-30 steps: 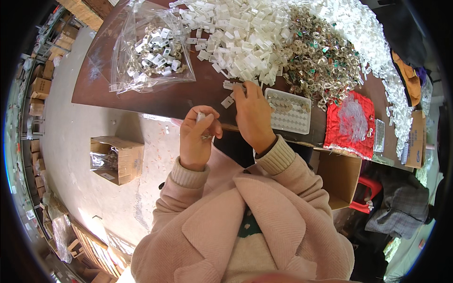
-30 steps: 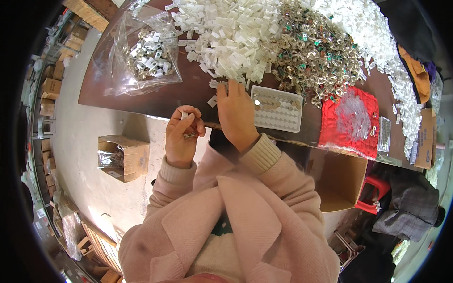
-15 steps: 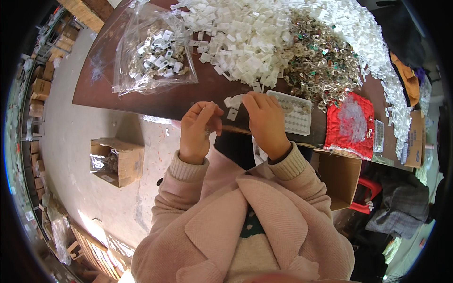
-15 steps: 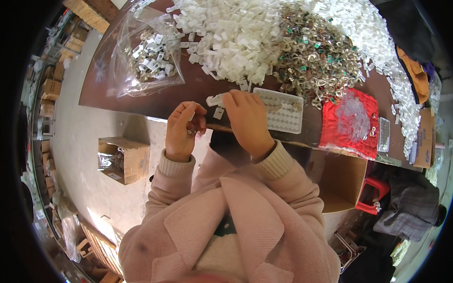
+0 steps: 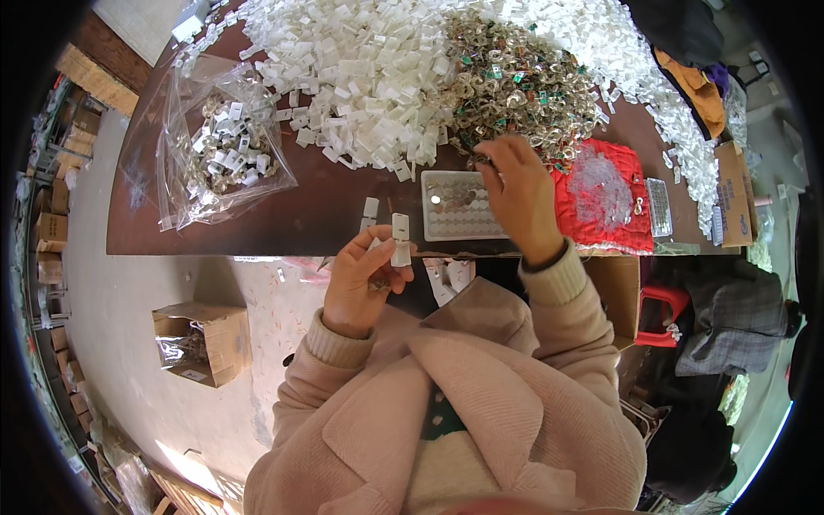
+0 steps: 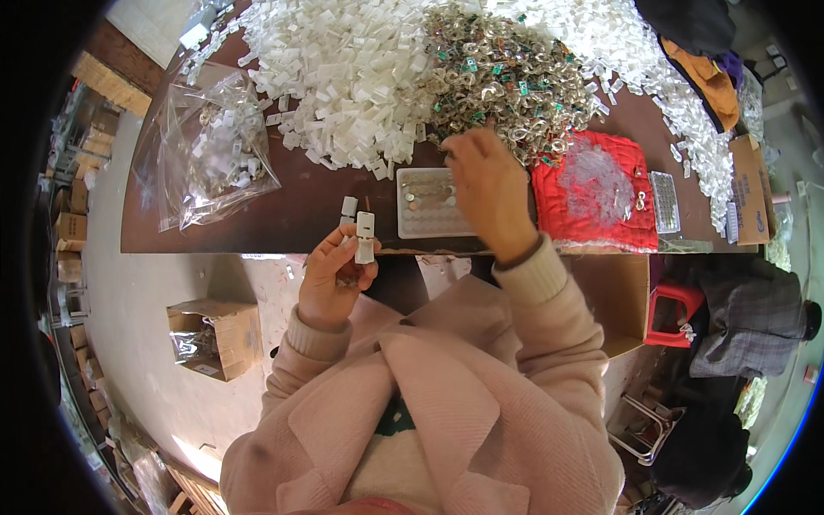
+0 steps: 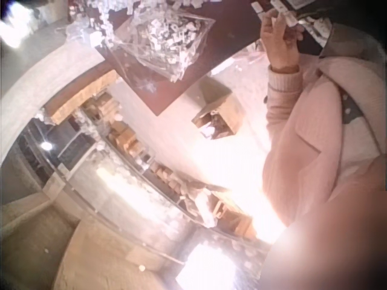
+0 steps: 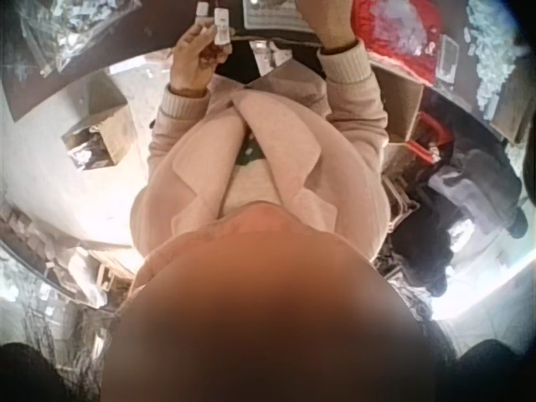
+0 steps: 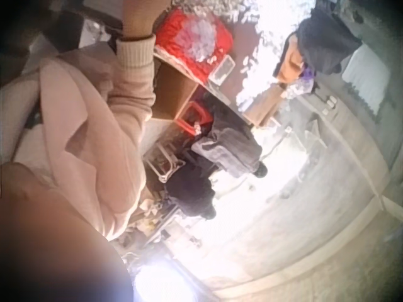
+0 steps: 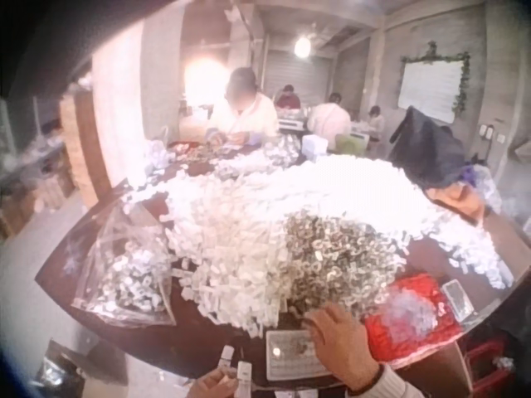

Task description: The person repeatedly picks small white plastic housings and metal contacts from a table, inserts the contacts into the housings, and places the assembled units into a compartmentalized tray. The process is repeated continuously with both hands working in tandem.

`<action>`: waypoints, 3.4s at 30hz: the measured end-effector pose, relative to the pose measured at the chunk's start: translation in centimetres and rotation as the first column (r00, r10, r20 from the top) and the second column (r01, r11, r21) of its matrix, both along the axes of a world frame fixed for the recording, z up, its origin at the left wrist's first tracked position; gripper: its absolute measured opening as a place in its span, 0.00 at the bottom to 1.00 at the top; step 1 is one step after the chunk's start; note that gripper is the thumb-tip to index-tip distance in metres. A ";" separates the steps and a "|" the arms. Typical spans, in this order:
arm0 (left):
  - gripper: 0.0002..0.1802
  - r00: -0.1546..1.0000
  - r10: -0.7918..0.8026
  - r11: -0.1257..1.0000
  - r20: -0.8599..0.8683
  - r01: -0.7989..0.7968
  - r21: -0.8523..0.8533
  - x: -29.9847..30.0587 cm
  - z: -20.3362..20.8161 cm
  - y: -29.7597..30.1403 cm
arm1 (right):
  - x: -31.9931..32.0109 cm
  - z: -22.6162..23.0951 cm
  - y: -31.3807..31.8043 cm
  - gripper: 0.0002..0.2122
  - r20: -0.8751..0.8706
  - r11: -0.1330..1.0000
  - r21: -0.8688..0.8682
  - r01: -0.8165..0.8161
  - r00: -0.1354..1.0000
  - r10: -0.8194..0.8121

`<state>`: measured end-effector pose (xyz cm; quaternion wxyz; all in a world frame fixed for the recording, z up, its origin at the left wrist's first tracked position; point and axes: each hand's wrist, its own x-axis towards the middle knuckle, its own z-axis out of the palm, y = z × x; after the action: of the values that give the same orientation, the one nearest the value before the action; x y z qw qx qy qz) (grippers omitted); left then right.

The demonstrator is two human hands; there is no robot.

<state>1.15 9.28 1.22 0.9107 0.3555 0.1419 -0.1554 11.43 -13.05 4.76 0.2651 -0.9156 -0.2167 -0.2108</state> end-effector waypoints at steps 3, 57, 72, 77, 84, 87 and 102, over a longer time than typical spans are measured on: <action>0.13 1.000 0.022 0.998 -0.003 -0.022 -0.054 0.0 -0.1 -0.6 | 2.5 -0.4 -1.1 0.10 0.040 0.997 -0.070 0.033 0.999 -0.030; 0.14 0.928 0.207 0.955 0.310 -0.260 0.140 -0.1 1.0 -7.6 | -7.7 2.0 -0.4 0.09 -0.147 0.807 0.574 -0.142 0.951 0.272; 0.15 0.843 0.293 0.908 0.451 -0.393 0.145 0.1 -0.1 -7.4 | -8.1 1.6 -0.5 0.15 -0.274 0.667 0.735 -0.121 0.847 0.455; 0.14 0.823 0.332 0.873 0.460 -0.453 0.182 -0.1 0.2 -8.2 | -8.6 1.4 0.5 0.13 -0.307 0.695 0.719 -0.016 0.890 0.338; 0.13 0.779 0.355 0.845 0.516 -0.504 0.180 -0.1 -0.1 -8.4 | -8.7 0.9 1.1 0.09 -0.276 0.567 0.823 0.034 0.896 0.348; 0.14 0.738 0.348 0.834 0.579 -0.525 0.169 0.1 -0.4 -8.3 | -8.7 1.0 0.6 0.09 -0.336 0.559 0.826 0.071 0.859 0.387; 0.09 0.855 0.319 0.934 0.410 -0.356 0.016 -0.4 -0.3 -7.3 | -8.9 0.5 1.5 0.14 -0.113 0.822 0.551 -0.141 0.964 0.241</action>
<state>0.78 1.96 0.91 0.9161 0.3903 0.0194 0.0894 2.57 -11.50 5.28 0.5494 -0.7927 -0.2151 -0.1531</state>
